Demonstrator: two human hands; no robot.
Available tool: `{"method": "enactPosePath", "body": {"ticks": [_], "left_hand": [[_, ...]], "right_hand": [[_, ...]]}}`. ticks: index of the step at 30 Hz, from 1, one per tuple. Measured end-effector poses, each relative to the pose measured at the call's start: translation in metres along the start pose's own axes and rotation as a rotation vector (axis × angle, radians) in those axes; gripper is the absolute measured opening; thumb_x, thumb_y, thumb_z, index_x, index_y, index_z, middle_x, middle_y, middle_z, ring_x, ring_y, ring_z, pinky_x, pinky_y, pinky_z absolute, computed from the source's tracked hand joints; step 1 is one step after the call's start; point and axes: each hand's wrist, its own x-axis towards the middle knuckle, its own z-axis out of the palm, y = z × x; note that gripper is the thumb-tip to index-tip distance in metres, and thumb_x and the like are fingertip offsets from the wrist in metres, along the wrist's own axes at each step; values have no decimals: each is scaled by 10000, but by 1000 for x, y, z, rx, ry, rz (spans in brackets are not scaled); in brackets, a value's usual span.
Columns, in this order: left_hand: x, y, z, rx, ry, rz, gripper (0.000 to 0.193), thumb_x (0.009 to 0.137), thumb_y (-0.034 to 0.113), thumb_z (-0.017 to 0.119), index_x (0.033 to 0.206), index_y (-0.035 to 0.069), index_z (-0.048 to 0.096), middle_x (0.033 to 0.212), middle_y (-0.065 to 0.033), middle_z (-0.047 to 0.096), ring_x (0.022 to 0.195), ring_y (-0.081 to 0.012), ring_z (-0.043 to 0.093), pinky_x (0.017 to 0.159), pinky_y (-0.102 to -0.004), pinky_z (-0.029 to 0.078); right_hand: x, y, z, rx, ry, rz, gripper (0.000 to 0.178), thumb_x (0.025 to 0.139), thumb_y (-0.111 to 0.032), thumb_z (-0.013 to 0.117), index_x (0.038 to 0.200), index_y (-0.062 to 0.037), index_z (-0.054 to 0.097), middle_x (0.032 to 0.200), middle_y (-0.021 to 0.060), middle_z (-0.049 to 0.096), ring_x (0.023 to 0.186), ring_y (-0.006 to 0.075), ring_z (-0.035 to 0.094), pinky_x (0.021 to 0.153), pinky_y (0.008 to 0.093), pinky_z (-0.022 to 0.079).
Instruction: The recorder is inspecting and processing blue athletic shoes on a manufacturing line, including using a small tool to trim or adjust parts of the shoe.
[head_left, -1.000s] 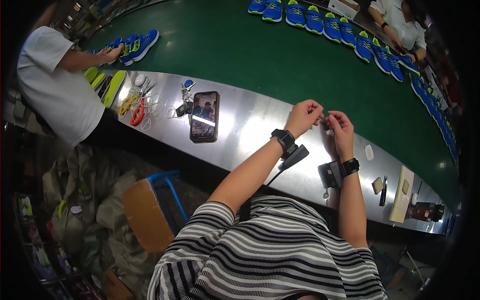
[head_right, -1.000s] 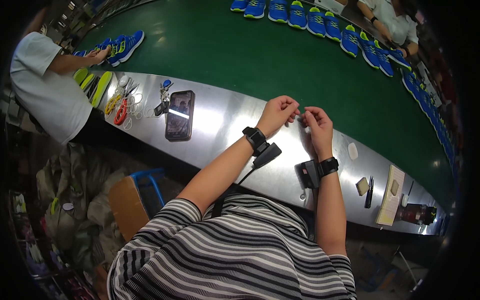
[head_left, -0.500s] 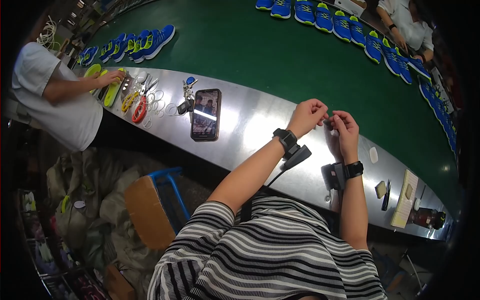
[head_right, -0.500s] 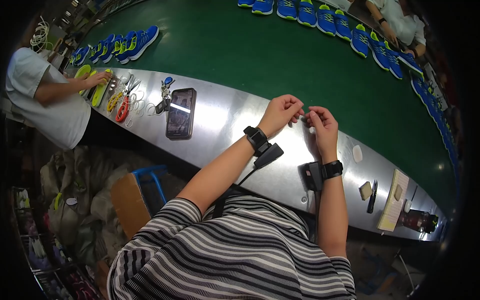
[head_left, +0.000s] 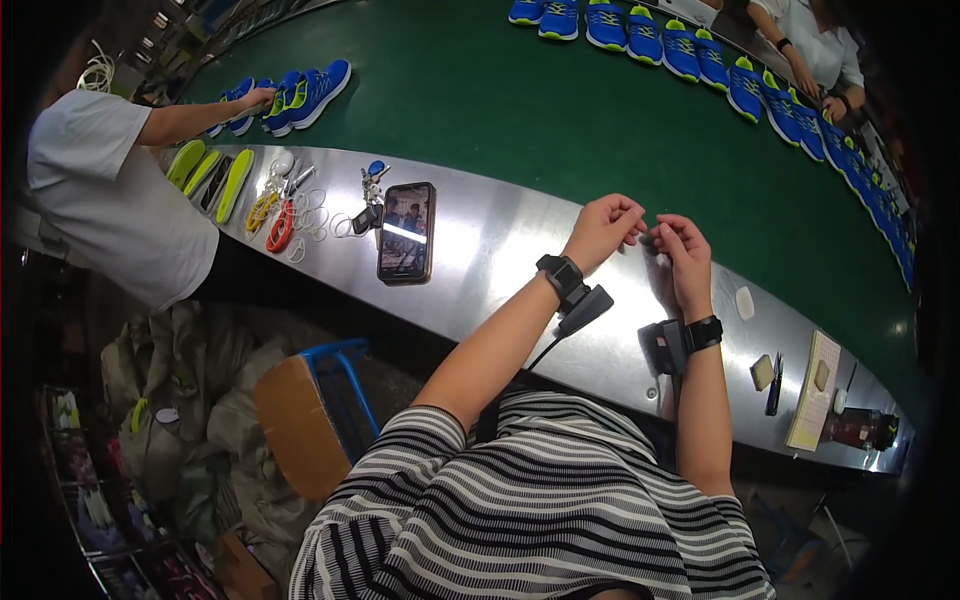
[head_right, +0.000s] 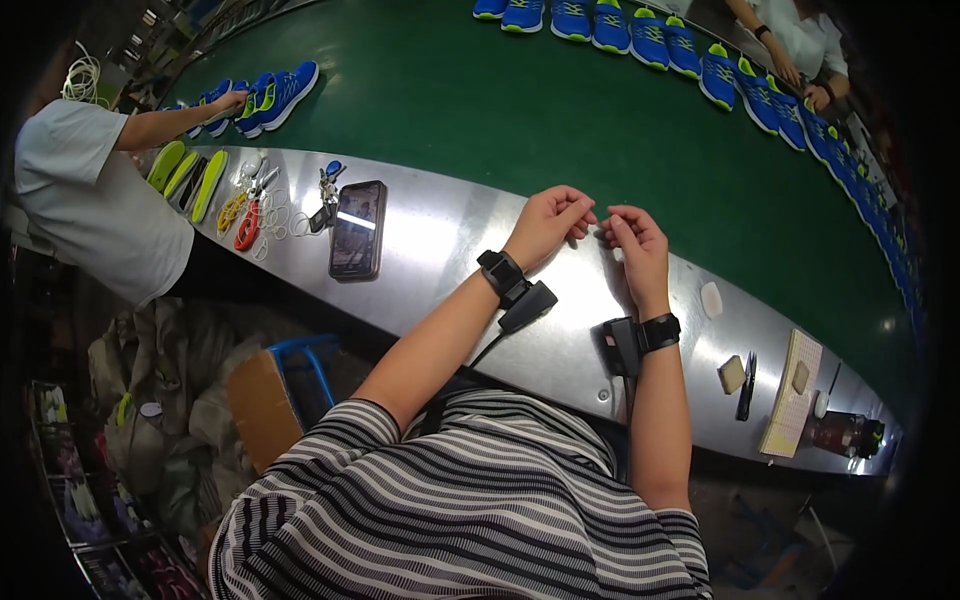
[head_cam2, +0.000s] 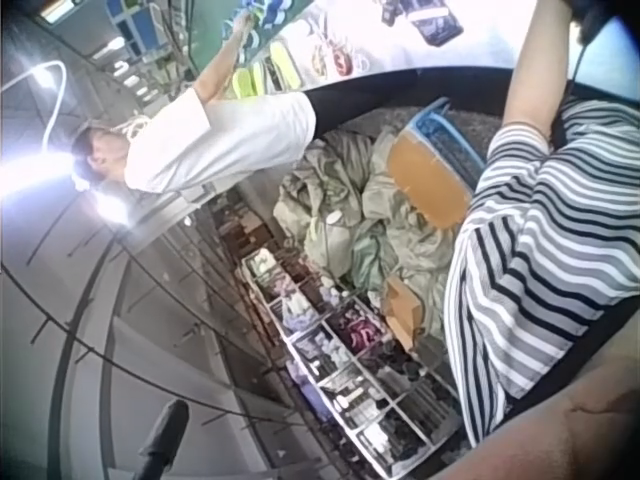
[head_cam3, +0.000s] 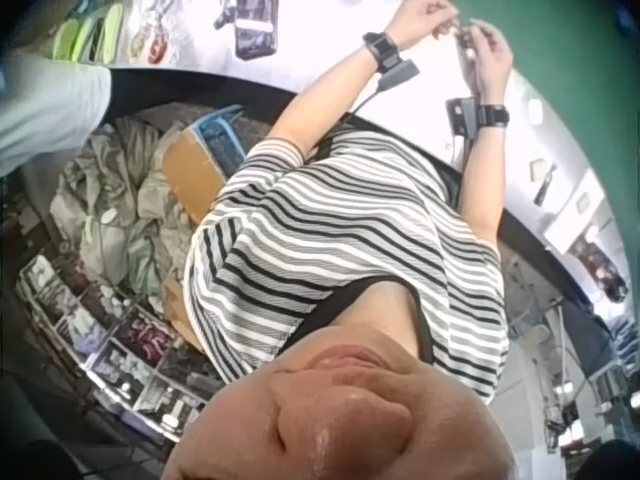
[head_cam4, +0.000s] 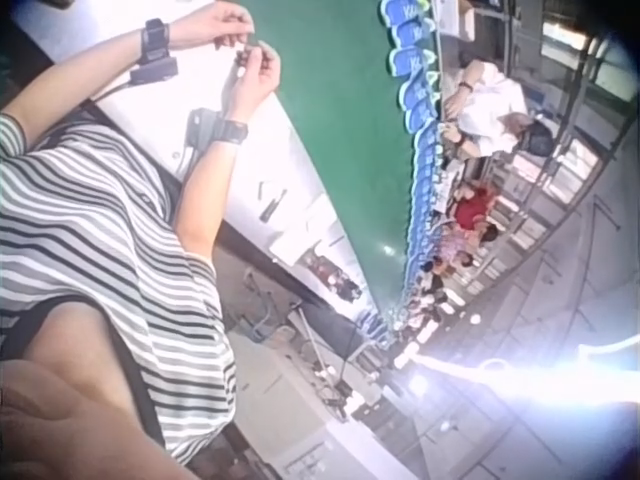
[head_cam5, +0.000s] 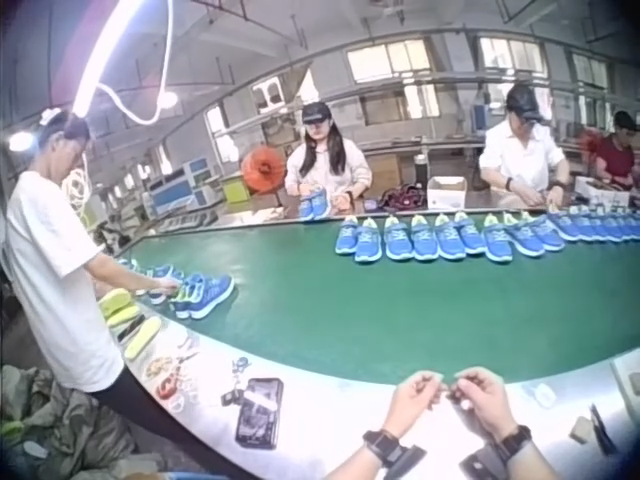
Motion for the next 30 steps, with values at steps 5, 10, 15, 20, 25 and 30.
{"method": "enactPosePath", "body": {"ticks": [5, 10, 15, 20, 25, 30], "left_hand": [[-1, 3, 2, -4, 0, -9, 156, 936, 159, 557, 968, 10, 592, 797, -50, 637, 644, -78, 567, 572, -201, 472], [-4, 1, 1, 33, -3, -17, 151, 933, 159, 562, 974, 17, 592, 807, -44, 639, 658, -70, 563, 591, -201, 474], [-10, -2, 0, 87, -21, -10, 148, 928, 161, 571, 980, 24, 589, 822, -38, 644, 673, -61, 558, 610, -202, 474], [-10, 3, 3, 123, -17, -15, 156, 931, 173, 569, 985, 27, 585, 838, -35, 650, 683, -58, 560, 615, -201, 476], [-8, 4, 0, 140, -7, -10, 157, 935, 178, 561, 991, 33, 582, 841, -34, 648, 690, -58, 560, 618, -203, 477], [-14, 2, -2, 128, -9, 5, 153, 938, 175, 547, 989, 34, 580, 831, -24, 637, 702, -61, 562, 622, -204, 471]], "right_hand": [[1, 2, -3, -15, 12, 9, 190, 908, -107, 560, 1056, -2, 615, 875, 17, 631, 768, 65, 541, 709, 200, 435], [-2, 3, -2, -32, -2, 28, 187, 910, -106, 557, 1054, -2, 615, 876, 14, 626, 767, 66, 540, 704, 202, 435], [-4, 2, 2, -7, -23, 46, 177, 910, -102, 561, 1048, -5, 615, 856, 8, 620, 753, 66, 537, 694, 201, 431], [-1, -1, 0, 3, -28, 36, 168, 911, -100, 565, 1040, -5, 615, 845, 7, 619, 745, 66, 534, 685, 204, 426], [1, -2, 4, 1, -43, 43, 164, 911, -99, 568, 1034, -3, 617, 852, 7, 622, 750, 64, 534, 679, 204, 424], [-1, 1, 7, -5, -43, 46, 165, 911, -94, 568, 1042, -4, 614, 842, 15, 626, 749, 72, 548, 682, 213, 439]]}}
